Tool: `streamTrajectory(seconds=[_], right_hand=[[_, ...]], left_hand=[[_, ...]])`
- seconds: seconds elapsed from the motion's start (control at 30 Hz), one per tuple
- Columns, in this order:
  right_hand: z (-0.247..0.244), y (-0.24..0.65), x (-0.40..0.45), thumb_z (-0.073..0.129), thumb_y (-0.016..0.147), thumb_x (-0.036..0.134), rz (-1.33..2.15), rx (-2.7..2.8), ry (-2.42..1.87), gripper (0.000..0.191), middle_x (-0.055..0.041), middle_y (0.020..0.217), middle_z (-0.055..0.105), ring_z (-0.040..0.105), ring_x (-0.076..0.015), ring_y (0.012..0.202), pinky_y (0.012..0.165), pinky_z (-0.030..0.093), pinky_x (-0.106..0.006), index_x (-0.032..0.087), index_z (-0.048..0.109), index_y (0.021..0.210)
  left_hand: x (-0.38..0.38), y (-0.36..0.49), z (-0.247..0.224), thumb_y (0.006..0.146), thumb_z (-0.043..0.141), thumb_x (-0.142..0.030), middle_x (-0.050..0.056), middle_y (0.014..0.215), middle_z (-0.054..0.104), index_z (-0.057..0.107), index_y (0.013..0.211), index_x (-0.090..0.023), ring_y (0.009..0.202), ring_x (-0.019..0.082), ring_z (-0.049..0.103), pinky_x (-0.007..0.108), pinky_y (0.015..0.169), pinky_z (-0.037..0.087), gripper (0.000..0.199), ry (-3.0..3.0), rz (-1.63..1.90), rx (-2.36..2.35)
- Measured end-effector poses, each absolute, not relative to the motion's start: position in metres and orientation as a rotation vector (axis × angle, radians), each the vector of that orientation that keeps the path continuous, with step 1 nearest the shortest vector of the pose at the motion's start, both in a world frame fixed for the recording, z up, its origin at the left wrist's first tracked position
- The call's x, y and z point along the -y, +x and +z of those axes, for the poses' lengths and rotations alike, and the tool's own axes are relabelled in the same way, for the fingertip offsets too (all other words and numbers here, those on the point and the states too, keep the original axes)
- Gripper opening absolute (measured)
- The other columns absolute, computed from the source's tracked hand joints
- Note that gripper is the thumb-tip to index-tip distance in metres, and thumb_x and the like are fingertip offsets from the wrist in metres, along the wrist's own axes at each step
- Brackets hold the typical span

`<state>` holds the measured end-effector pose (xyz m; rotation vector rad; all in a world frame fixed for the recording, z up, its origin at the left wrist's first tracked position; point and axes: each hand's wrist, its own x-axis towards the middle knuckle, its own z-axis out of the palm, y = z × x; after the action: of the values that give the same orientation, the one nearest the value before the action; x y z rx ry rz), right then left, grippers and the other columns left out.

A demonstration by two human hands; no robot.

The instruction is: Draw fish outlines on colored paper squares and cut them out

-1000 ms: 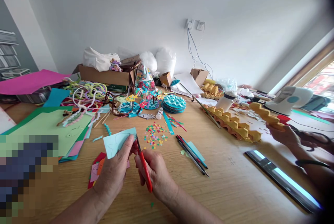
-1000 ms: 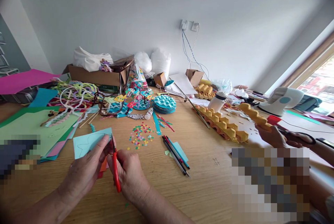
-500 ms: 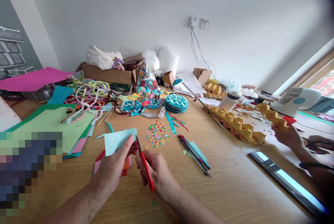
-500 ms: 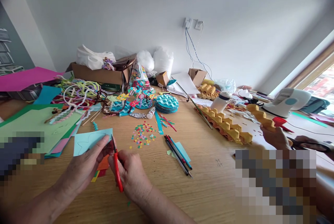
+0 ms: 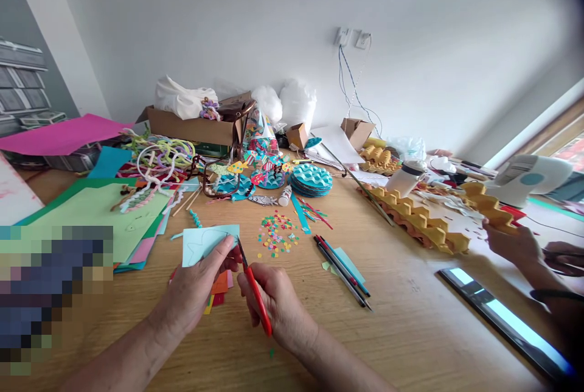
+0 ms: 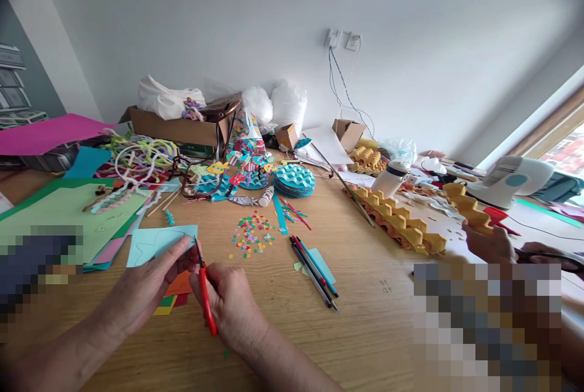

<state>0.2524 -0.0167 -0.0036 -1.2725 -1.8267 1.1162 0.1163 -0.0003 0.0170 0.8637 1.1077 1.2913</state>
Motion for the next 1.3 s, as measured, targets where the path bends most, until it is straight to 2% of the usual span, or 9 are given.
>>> streamTrajectory(seconds=[0.2,0.53,0.8,0.97,1.13,1.3], right_hand=[[-0.004,0.253,0.017,0.043,0.087,0.057,1.151,1.821,-1.261,0.048,0.0051,0.045,0.041,0.037,-0.0069,0.042,0.041,0.027,-0.018,0.018,0.044,0.060],[-0.004,0.252,0.017,0.041,0.086,0.060,1.228,1.817,-1.263,0.049,0.0052,0.045,0.040,0.038,-0.0072,0.041,0.039,0.027,-0.017,0.019,0.043,0.061],[-0.002,0.254,0.015,0.043,0.087,0.056,1.152,1.903,-1.277,0.048,0.0047,0.043,0.040,0.038,-0.0078,0.042,0.042,0.026,-0.018,0.018,0.044,0.058],[-0.002,0.254,0.016,0.043,0.088,0.055,1.145,1.934,-1.285,0.047,0.0046,0.044,0.040,0.036,-0.0078,0.043,0.044,0.026,-0.019,0.019,0.042,0.058],[-0.002,0.254,0.016,0.043,0.088,0.055,1.160,1.937,-1.284,0.047,0.0048,0.044,0.040,0.035,-0.0078,0.044,0.044,0.026,-0.019,0.019,0.040,0.057],[-0.002,0.254,0.016,0.043,0.088,0.055,1.161,1.949,-1.268,0.048,0.0045,0.044,0.041,0.038,-0.0082,0.045,0.044,0.027,-0.019,0.019,0.040,0.057]], left_hand=[[0.000,0.108,0.013,0.062,0.073,-0.047,0.000,0.061,0.066,0.068,0.063,-0.018,0.060,0.015,0.059,0.026,0.061,0.050,0.029,0.884,1.225,-1.085],[-0.002,0.102,0.008,0.068,0.071,-0.043,0.002,0.067,0.069,0.071,0.071,-0.019,0.066,0.017,0.062,0.029,0.068,0.052,0.025,0.869,1.194,-1.036],[-0.006,0.090,0.009,0.074,0.068,-0.040,0.005,0.070,0.069,0.072,0.071,-0.015,0.068,0.018,0.062,0.028,0.067,0.052,0.026,0.969,1.096,-0.945],[-0.009,0.083,0.014,0.071,0.070,-0.038,0.005,0.067,0.069,0.071,0.069,-0.016,0.065,0.018,0.063,0.024,0.057,0.049,0.023,1.025,1.060,-0.954],[-0.010,0.079,0.017,0.069,0.071,-0.041,0.006,0.068,0.070,0.071,0.068,-0.015,0.066,0.018,0.063,0.025,0.059,0.050,0.026,1.039,0.986,-0.977],[-0.008,0.079,0.009,0.075,0.066,-0.039,0.004,0.069,0.070,0.071,0.070,-0.018,0.068,0.018,0.064,0.025,0.062,0.050,0.022,1.041,1.044,-0.981]])
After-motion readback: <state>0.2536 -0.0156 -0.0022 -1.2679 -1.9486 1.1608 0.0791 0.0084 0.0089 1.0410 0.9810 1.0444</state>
